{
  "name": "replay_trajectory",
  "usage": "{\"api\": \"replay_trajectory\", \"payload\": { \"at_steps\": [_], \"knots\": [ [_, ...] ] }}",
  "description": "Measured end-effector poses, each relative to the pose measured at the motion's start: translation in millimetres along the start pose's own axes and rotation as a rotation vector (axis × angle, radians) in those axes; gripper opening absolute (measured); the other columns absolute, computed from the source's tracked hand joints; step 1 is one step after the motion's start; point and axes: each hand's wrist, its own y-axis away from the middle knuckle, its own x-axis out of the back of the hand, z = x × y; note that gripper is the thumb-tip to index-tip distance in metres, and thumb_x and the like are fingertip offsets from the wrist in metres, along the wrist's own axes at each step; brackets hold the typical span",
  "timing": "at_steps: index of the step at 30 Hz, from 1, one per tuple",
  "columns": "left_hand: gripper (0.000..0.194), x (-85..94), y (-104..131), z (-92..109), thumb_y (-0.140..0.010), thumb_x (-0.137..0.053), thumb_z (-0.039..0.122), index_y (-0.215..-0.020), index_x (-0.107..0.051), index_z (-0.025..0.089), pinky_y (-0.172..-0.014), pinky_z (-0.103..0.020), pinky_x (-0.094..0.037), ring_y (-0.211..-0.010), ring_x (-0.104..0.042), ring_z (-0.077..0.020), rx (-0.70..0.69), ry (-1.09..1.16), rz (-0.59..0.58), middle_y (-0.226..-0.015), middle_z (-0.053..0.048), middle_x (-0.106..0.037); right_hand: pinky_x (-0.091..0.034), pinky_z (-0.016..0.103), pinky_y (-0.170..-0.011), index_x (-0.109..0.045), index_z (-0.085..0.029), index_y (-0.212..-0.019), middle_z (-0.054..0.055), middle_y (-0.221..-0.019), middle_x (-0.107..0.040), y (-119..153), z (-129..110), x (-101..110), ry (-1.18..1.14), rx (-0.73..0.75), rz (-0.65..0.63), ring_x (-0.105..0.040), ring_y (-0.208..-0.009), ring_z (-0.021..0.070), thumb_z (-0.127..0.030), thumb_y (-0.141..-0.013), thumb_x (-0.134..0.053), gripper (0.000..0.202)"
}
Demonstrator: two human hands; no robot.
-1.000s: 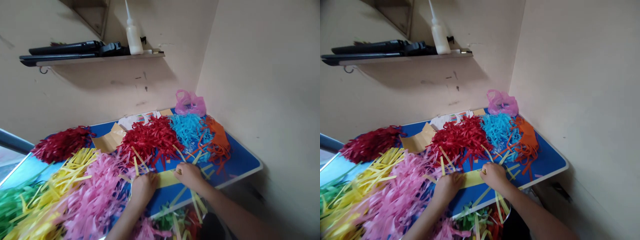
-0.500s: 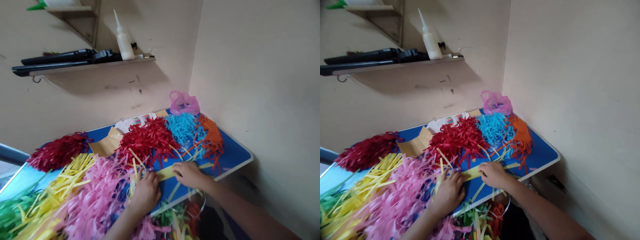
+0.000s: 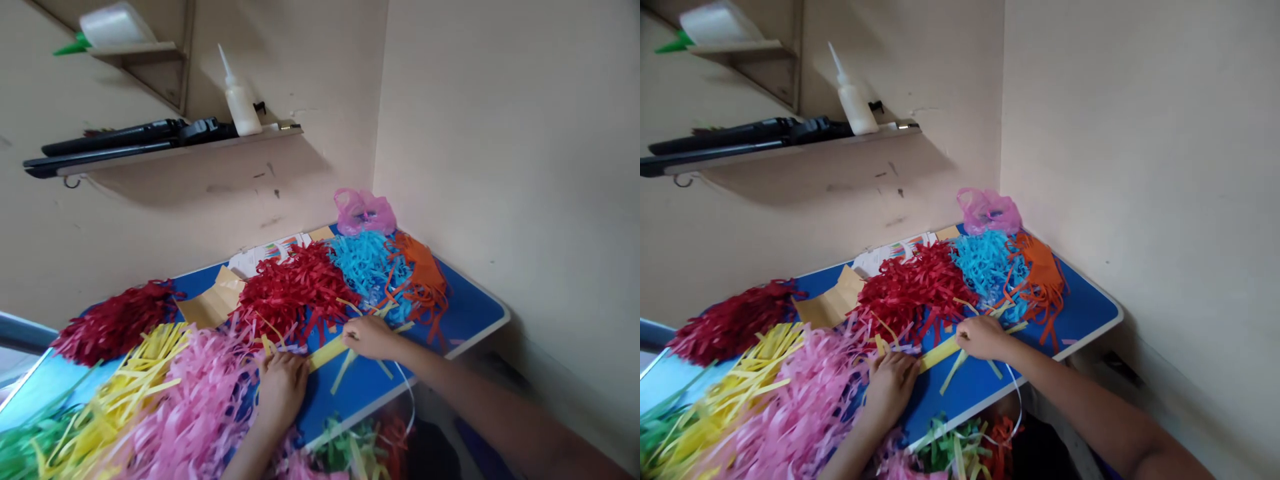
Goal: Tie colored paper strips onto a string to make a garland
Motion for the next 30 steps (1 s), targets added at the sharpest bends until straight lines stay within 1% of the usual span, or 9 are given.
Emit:
{"api": "replay_trajectory", "payload": {
  "at_steps": [4,10,13,15,17,19,22,27,30],
  "knots": [
    [0.026,3.0,-3.7,6.8,-0.092,-0.050,0.023,-0.075,-0.069,0.022,-0.085,-0.044,-0.035,-0.087,-0.064,-0.0252,0.052,-0.064,0.010,-0.081,-0.004,-0.073,-0.036,0.024,-0.062,-0.072,-0.024,-0.081,0.000,-0.080,-0.075,-8.9,-4.5,-2.2,0.030,-0.072,-0.004,-0.068,-0.077,0.0182,-0.033,-0.087,-0.056,0.019],
    [0.027,-1.0,-6.7,8.7,-0.091,-0.052,0.026,-0.069,-0.066,0.021,-0.083,-0.043,-0.035,-0.085,-0.065,-0.0259,0.078,-0.122,0.009,-0.076,-0.005,-0.072,-0.036,0.025,-0.062,-0.072,-0.025,-0.081,0.000,-0.083,-0.076,-14.7,-7.7,-6.5,0.075,-0.119,-0.016,-0.069,-0.080,0.0197,-0.034,-0.085,-0.058,0.017],
    [0.019,-0.1,-7.2,9.3,-0.091,-0.054,0.028,-0.080,-0.068,0.020,-0.084,-0.044,-0.036,-0.087,-0.064,-0.0265,0.101,-0.135,0.031,-0.081,-0.007,-0.072,-0.039,0.024,-0.063,-0.072,-0.024,-0.080,0.001,-0.082,-0.075,-12.5,-10.0,-1.6,0.099,-0.115,-0.016,-0.069,-0.080,0.0196,-0.031,-0.084,-0.059,0.015],
    [0.013,1.7,-6.0,10.8,-0.090,-0.056,0.024,-0.094,-0.069,0.023,-0.090,-0.047,-0.035,-0.095,-0.062,-0.0273,0.045,-0.157,0.067,-0.093,-0.006,-0.072,-0.041,0.025,-0.067,-0.072,-0.023,-0.088,0.002,-0.091,-0.075,-7.5,-12.7,6.4,0.115,-0.108,0.006,-0.069,-0.084,0.0204,-0.030,-0.084,-0.061,0.013],
    [0.016,3.6,-3.6,13.0,-0.090,-0.058,0.020,-0.098,-0.069,0.028,-0.097,-0.050,-0.032,-0.102,-0.059,-0.0275,-0.083,-0.195,0.110,-0.102,-0.004,-0.070,-0.044,0.026,-0.073,-0.070,-0.025,-0.100,0.003,-0.107,-0.072,-0.7,-16.3,14.0,0.125,-0.035,0.024,-0.068,-0.091,0.0204,-0.033,-0.084,-0.063,0.020],
    [0.016,5.5,-1.1,15.5,-0.089,-0.057,0.017,-0.092,-0.070,0.027,-0.101,-0.052,-0.030,-0.102,-0.058,-0.0271,-0.204,-0.238,0.136,-0.101,-0.004,-0.070,-0.045,0.027,-0.075,-0.068,-0.027,-0.108,0.003,-0.115,-0.068,5.0,-20.3,16.0,0.185,0.141,-0.008,-0.067,-0.093,0.0201,-0.035,-0.086,-0.062,0.024],
    [0.014,8.4,0.8,18.9,-0.085,-0.058,0.016,-0.087,-0.070,0.023,-0.102,-0.054,-0.030,-0.099,-0.058,-0.0281,-0.239,-0.244,0.134,-0.093,-0.006,-0.070,-0.045,0.029,-0.067,-0.070,-0.019,-0.101,0.009,-0.108,-0.070,5.2,-23.8,6.8,0.315,0.351,-0.093,-0.068,-0.082,0.0208,-0.026,-0.089,-0.055,0.020],
    [0.015,7.3,-3.8,20.0,-0.082,-0.061,0.020,-0.092,-0.071,0.023,-0.100,-0.054,-0.032,-0.096,-0.059,-0.0280,-0.220,-0.152,0.134,-0.095,-0.006,-0.073,-0.042,0.027,-0.060,-0.072,-0.018,-0.088,0.007,-0.095,-0.072,-6.4,-26.4,-2.4,0.340,0.319,-0.074,-0.067,-0.076,0.0197,-0.022,-0.089,-0.053,0.020],
    [0.017,3.7,-6.1,19.0,-0.085,-0.057,0.015,-0.090,-0.071,0.023,-0.099,-0.052,-0.033,-0.094,-0.060,-0.0263,-0.220,-0.150,0.154,-0.093,-0.004,-0.074,-0.043,0.027,-0.063,-0.071,-0.018,-0.096,0.007,-0.097,-0.071,-5.0,-35.9,-0.6,0.339,0.325,-0.035,-0.067,-0.080,0.0205,-0.028,-0.088,-0.057,0.018]
  ]
}}
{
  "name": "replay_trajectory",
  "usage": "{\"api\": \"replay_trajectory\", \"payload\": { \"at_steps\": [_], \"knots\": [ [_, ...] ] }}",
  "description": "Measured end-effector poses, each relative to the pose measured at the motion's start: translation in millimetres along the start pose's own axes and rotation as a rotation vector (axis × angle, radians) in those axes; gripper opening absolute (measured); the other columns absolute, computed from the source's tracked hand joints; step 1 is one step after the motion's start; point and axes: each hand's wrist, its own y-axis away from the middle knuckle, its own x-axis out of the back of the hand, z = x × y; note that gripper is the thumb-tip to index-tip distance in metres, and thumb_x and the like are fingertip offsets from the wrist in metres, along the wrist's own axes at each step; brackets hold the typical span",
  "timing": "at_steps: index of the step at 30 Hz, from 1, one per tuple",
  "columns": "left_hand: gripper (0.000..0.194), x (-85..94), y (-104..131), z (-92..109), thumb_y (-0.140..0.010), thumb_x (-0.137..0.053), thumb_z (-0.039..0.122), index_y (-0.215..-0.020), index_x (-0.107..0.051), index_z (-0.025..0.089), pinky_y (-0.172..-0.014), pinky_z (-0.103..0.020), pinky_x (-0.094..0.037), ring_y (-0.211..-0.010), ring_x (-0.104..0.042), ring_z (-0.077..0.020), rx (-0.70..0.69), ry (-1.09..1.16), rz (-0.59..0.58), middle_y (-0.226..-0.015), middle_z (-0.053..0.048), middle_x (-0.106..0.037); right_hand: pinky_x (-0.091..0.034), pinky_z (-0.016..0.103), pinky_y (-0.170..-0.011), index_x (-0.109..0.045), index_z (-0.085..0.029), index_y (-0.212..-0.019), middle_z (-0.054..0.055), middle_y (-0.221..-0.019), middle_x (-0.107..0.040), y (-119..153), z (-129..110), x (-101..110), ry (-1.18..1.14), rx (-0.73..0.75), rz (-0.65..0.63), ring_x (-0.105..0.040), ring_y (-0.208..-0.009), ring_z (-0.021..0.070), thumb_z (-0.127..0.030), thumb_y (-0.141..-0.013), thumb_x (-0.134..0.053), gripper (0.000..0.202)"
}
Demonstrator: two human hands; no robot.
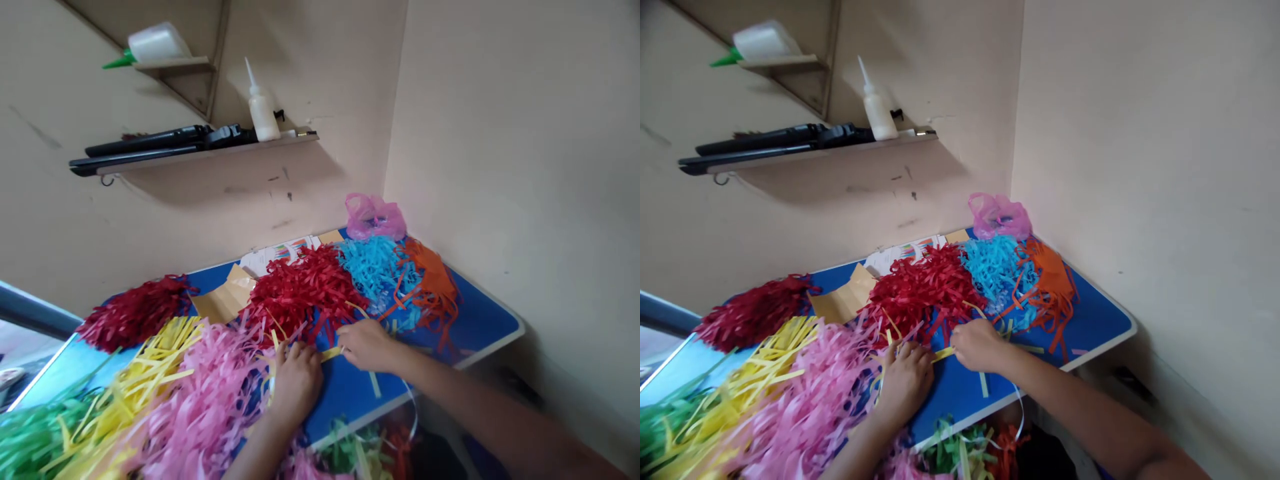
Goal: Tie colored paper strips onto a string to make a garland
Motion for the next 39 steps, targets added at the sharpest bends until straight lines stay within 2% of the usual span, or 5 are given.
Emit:
{"api": "replay_trajectory", "payload": {
  "at_steps": [4,12,23,30,39],
  "knots": [
    [0.017,-0.4,7.0,-1.9,-0.090,-0.055,0.016,-0.084,-0.070,0.023,-0.100,-0.052,-0.030,-0.091,-0.061,-0.0247,-0.005,-0.020,0.012,-0.086,-0.003,-0.073,-0.043,0.028,-0.065,-0.069,-0.015,-0.097,0.010,-0.095,-0.070,5.6,-6.6,-6.3,-0.016,0.039,0.017,-0.065,-0.083,0.0219,-0.023,-0.089,-0.055,0.018],
    [0.021,-2.9,30.3,-28.3,-0.094,-0.054,0.031,-0.084,-0.073,0.029,-0.093,-0.046,-0.033,-0.087,-0.065,-0.0219,0.098,0.152,0.028,-0.087,0.000,-0.074,-0.040,0.024,-0.065,-0.075,-0.027,-0.093,-0.002,-0.099,-0.072,22.8,32.5,-23.8,-0.186,-0.120,0.085,-0.066,-0.081,0.0142,-0.032,-0.093,-0.057,0.019],
    [0.026,1.4,7.8,-26.2,-0.092,-0.055,0.031,-0.072,-0.068,0.022,-0.088,-0.046,-0.036,-0.082,-0.065,-0.0244,0.167,0.021,-0.163,-0.077,-0.003,-0.072,-0.041,0.023,-0.061,-0.073,-0.023,-0.075,-0.001,-0.093,-0.073,3.8,26.1,-13.4,-0.231,-0.245,0.055,-0.068,-0.078,0.0160,-0.024,-0.078,-0.062,0.011],
    [0.023,4.2,8.6,-25.2,-0.089,-0.058,0.015,-0.098,-0.070,0.032,-0.091,-0.046,-0.035,-0.092,-0.062,-0.0238,-0.073,0.025,-0.077,-0.095,-0.001,-0.073,-0.042,0.027,-0.065,-0.072,-0.025,-0.097,0.002,-0.102,-0.069,3.5,13.5,-7.9,-0.095,0.028,0.045,-0.064,-0.078,0.0181,-0.026,-0.086,-0.059,0.017],
    [0.016,0.7,6.9,-11.2,-0.092,-0.055,0.018,-0.086,-0.068,0.024,-0.095,-0.048,-0.034,-0.085,-0.061,-0.0227,-0.105,-0.039,0.049,-0.086,0.000,-0.072,-0.039,0.027,-0.060,-0.069,-0.019,-0.087,0.005,-0.087,-0.068,-3.0,9.7,-14.9,0.039,0.213,0.092,-0.060,-0.076,0.0176,-0.024,-0.093,-0.052,0.018]
  ]
}}
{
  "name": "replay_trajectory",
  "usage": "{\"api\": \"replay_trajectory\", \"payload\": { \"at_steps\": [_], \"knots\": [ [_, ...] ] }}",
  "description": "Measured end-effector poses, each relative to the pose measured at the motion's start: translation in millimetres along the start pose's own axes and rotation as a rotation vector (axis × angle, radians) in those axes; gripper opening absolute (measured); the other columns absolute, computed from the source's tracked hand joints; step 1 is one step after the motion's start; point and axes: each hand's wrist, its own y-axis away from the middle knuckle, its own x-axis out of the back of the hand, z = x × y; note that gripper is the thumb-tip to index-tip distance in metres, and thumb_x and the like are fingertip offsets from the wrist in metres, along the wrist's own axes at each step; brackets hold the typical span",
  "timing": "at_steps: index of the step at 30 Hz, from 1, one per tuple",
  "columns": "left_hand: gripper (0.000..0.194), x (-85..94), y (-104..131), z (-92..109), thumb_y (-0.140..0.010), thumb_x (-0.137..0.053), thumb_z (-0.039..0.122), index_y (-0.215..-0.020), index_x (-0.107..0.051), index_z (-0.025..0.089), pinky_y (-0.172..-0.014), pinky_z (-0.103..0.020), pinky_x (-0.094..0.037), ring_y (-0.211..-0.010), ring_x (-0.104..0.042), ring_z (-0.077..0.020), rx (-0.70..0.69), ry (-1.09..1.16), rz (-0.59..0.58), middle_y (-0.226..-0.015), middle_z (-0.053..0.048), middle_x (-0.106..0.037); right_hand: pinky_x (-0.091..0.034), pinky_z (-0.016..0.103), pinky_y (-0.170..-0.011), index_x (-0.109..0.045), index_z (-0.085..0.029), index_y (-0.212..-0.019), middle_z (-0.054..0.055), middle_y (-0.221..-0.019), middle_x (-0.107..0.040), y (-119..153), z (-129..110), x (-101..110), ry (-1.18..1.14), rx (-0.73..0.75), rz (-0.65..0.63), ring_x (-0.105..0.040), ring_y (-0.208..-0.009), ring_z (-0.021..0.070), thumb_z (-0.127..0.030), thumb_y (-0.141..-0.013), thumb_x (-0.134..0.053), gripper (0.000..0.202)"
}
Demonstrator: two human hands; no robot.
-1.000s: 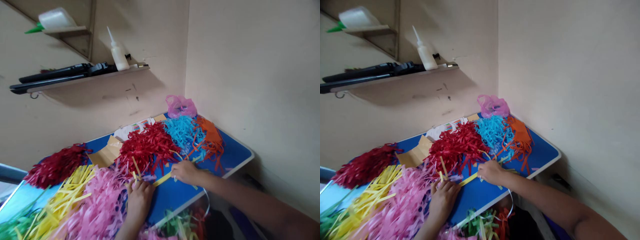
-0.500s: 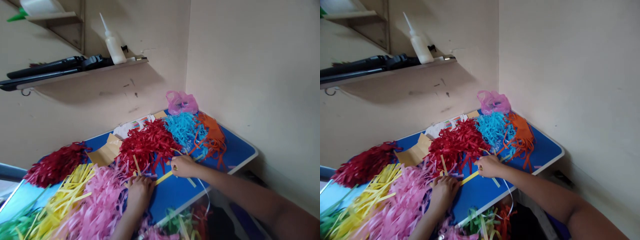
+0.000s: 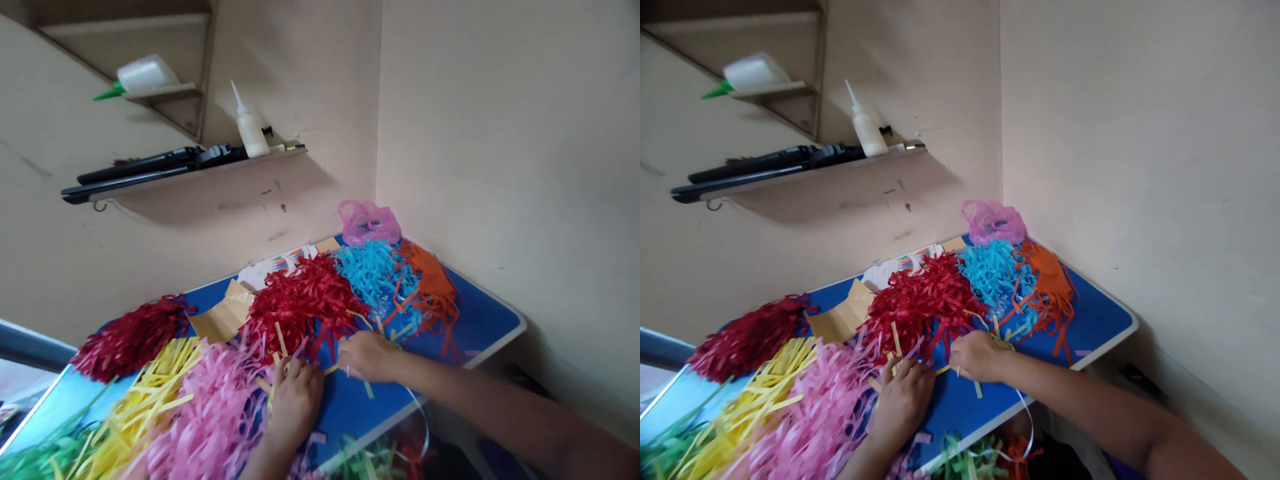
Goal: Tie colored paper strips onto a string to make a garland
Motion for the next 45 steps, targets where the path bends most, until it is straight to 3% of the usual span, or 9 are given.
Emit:
{"api": "replay_trajectory", "payload": {
  "at_steps": [5,9,14,20,28,33,39,42,45],
  "knots": [
    [0.015,-4.0,9.2,-1.8,-0.093,-0.055,0.018,-0.092,-0.068,0.025,-0.094,-0.046,-0.036,-0.087,-0.061,-0.0224,-0.035,0.015,0.029,-0.088,0.000,-0.072,-0.040,0.029,-0.064,-0.069,-0.018,-0.090,0.006,-0.091,-0.069,-0.6,-13.2,-9.1,-0.017,-0.042,0.031,-0.059,-0.077,0.0189,-0.020,-0.093,-0.054,0.015],
    [0.027,-7.8,29.3,-13.3,-0.097,-0.045,0.018,-0.102,-0.070,0.024,-0.085,-0.041,-0.042,-0.082,-0.062,-0.0213,-0.055,0.079,0.005,-0.089,-0.002,-0.072,-0.040,0.030,-0.066,-0.072,-0.021,-0.089,0.004,-0.089,-0.071,16.2,-4.3,-19.2,-0.110,-0.099,0.017,-0.061,-0.080,0.0195,-0.018,-0.093,-0.053,0.020],
    [0.034,-18.7,46.1,-26.6,-0.100,-0.041,0.034,-0.096,-0.073,0.027,-0.074,-0.032,-0.048,-0.078,-0.065,-0.0181,0.082,0.312,0.023,-0.085,-0.003,-0.072,-0.042,0.027,-0.069,-0.076,-0.026,-0.090,-0.001,-0.096,-0.074,29.6,8.6,-15.3,-0.254,-0.263,0.034,-0.066,-0.084,0.0160,-0.024,-0.090,-0.061,0.015],
    [0.024,-17.7,37.9,-21.0,-0.091,-0.057,0.040,-0.080,-0.074,0.027,-0.080,-0.037,-0.047,-0.083,-0.068,-0.0213,0.324,0.336,-0.116,-0.087,-0.002,-0.073,-0.042,0.022,-0.068,-0.077,-0.027,-0.086,-0.005,-0.094,-0.074,27.7,5.6,-5.9,-0.359,-0.394,0.045,-0.068,-0.080,0.0127,-0.030,-0.086,-0.068,0.009],
    [0.014,6.5,8.7,-1.8,-0.087,-0.058,0.023,-0.086,-0.072,0.025,-0.086,-0.044,-0.041,-0.089,-0.065,-0.0250,0.380,0.162,-0.232,-0.088,-0.003,-0.072,-0.040,0.025,-0.061,-0.075,-0.023,-0.081,0.001,-0.090,-0.074,11.5,-0.8,-0.7,-0.318,-0.510,0.001,-0.067,-0.077,0.0186,-0.024,-0.078,-0.068,0.008],
    [0.026,0.5,10.8,7.9,-0.087,-0.055,0.011,-0.099,-0.071,0.029,-0.098,-0.052,-0.032,-0.091,-0.062,-0.0242,-0.001,0.091,-0.095,-0.094,-0.002,-0.073,-0.041,0.027,-0.068,-0.075,-0.024,-0.084,0.002,-0.097,-0.073,14.3,-4.6,2.2,-0.265,-0.312,-0.037,-0.066,-0.084,0.0187,-0.022,-0.087,-0.060,0.015],
    [0.024,-11.4,0.6,9.3,-0.090,-0.050,0.008,-0.078,-0.067,0.020,-0.097,-0.050,-0.036,-0.072,-0.062,-0.0185,-0.089,0.002,0.037,-0.074,-0.001,-0.068,-0.042,0.030,-0.069,-0.075,-0.014,-0.086,0.012,-0.093,-0.072,11.6,-11.1,1.5,-0.224,-0.232,-0.034,-0.064,-0.080,0.0207,-0.012,-0.086,-0.057,0.018],
    [0.026,6.7,0.5,11.8,-0.090,-0.048,0.007,-0.075,-0.065,0.020,-0.094,-0.046,-0.037,-0.070,-0.062,-0.0173,-0.091,-0.017,0.156,-0.071,0.000,-0.067,-0.043,0.026,-0.065,-0.077,-0.020,-0.080,0.004,-0.088,-0.074,20.2,-27.2,26.1,-0.259,-0.234,-0.009,-0.066,-0.074,0.0175,-0.016,-0.082,-0.064,0.014],
    [0.023,43.7,14.9,25.6,-0.093,-0.048,0.009,-0.085,-0.066,0.020,-0.106,-0.044,-0.029,-0.075,-0.064,-0.0135,-0.137,0.093,0.371,-0.078,0.002,-0.071,-0.046,0.022,-0.069,-0.079,-0.027,-0.083,-0.002,-0.089,-0.075,39.3,-48.1,58.7,-0.619,-0.260,0.109,-0.067,-0.077,0.0137,-0.024,-0.082,-0.069,0.011]
  ]
}}
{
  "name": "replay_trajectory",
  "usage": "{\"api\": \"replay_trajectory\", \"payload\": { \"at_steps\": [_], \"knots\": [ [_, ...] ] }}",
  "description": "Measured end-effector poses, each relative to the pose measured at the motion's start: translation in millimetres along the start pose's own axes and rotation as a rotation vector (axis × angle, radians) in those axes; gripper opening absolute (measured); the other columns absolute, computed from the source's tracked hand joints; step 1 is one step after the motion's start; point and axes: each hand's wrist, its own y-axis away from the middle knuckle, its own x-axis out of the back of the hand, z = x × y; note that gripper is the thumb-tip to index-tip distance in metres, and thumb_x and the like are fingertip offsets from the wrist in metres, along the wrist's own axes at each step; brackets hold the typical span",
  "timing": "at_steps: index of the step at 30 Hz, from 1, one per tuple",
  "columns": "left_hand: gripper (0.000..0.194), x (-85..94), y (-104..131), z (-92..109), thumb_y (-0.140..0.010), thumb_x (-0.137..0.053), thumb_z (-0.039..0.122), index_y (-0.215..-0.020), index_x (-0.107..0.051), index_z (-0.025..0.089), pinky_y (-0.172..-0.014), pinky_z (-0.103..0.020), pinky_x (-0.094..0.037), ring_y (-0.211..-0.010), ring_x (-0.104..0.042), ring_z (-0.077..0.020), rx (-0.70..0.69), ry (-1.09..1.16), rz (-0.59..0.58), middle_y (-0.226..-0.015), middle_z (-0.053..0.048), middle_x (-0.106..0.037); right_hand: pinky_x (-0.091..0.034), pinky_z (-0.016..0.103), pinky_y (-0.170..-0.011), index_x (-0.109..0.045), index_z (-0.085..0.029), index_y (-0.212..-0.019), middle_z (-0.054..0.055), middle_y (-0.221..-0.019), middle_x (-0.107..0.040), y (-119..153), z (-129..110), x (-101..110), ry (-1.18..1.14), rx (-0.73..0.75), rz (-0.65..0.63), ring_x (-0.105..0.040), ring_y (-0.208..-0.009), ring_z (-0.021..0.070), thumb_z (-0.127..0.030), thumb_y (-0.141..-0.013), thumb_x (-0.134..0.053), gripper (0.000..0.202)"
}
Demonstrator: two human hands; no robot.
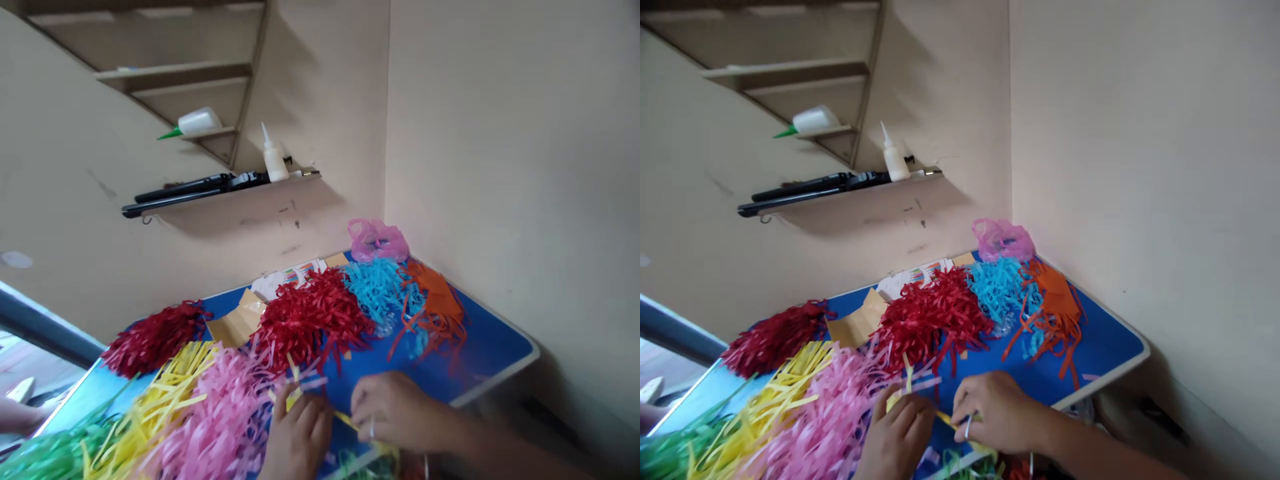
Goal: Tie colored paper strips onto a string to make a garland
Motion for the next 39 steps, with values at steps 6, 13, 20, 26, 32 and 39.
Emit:
{"api": "replay_trajectory", "payload": {
  "at_steps": [6,13,20,26,32,39],
  "knots": [
    [0.027,61.3,-9.0,41.4,-0.100,-0.040,0.014,-0.101,-0.067,0.015,-0.116,-0.041,-0.019,-0.085,-0.068,-0.0128,-0.103,0.161,0.009,-0.089,-0.002,-0.076,-0.026,0.021,-0.046,-0.072,-0.014,-0.062,-0.003,-0.051,-0.056,12.1,-24.5,-10.2,-1.032,-0.314,-0.230,-0.041,-0.045,0.0072,-0.051,-0.065,-0.079,0.039],
    [0.018,73.7,1.9,55.8,-0.087,-0.060,0.007,-0.102,-0.063,0.017,-0.114,-0.039,-0.026,-0.083,-0.069,-0.0119,0.059,0.180,0.044,-0.091,-0.001,-0.074,-0.020,0.020,-0.042,-0.063,-0.014,-0.053,-0.006,-0.046,-0.047,20.9,-44.3,-52.9,-1.320,-0.310,-0.003,-0.033,-0.043,0.0054,-0.042,-0.049,-0.089,0.039],
    [0.019,67.0,27.3,79.7,-0.090,-0.057,0.015,-0.103,-0.067,0.024,-0.078,-0.029,-0.055,-0.080,-0.066,-0.0157,0.423,0.383,0.172,-0.085,-0.003,-0.069,-0.034,0.021,-0.052,-0.066,-0.017,-0.073,-0.003,-0.063,-0.053,25.8,-70.0,-66.6,-1.243,-0.177,0.232,-0.045,-0.055,0.0100,-0.047,-0.068,-0.081,0.034],
    [0.018,63.8,45.1,80.0,-0.089,-0.060,0.028,-0.097,-0.075,0.024,-0.077,-0.032,-0.058,-0.080,-0.069,-0.0200,0.664,0.628,0.168,-0.086,-0.007,-0.073,-0.042,0.023,-0.061,-0.069,-0.017,-0.067,0.001,-0.071,-0.059,18.0,-68.3,-63.6,-0.857,-0.039,0.290,-0.054,-0.065,0.0133,-0.048,-0.076,-0.073,0.032],
    [0.038,83.1,37.5,58.9,-0.075,-0.070,0.057,-0.082,-0.070,0.020,-0.067,-0.029,-0.057,-0.076,-0.069,-0.0208,1.368,1.083,0.321,-0.081,-0.005,-0.074,-0.049,0.032,-0.084,-0.073,-0.016,-0.095,0.010,-0.099,-0.073,-57.0,-4.6,-46.2,-0.131,-0.353,0.284,-0.066,-0.095,0.0233,-0.024,-0.086,-0.059,0.019],
    [0.043,79.5,31.7,55.8,-0.070,-0.075,0.057,-0.083,-0.071,0.016,-0.055,-0.021,-0.047,-0.053,-0.053,-0.0097,1.296,1.122,0.183,-0.063,0.002,-0.061,-0.046,0.035,-0.086,-0.072,-0.013,-0.084,0.017,-0.101,-0.072,-86.3,2.6,-46.5,-0.003,-0.414,0.211,-0.066,-0.098,0.0258,-0.009,-0.084,-0.056,0.017]
  ]
}}
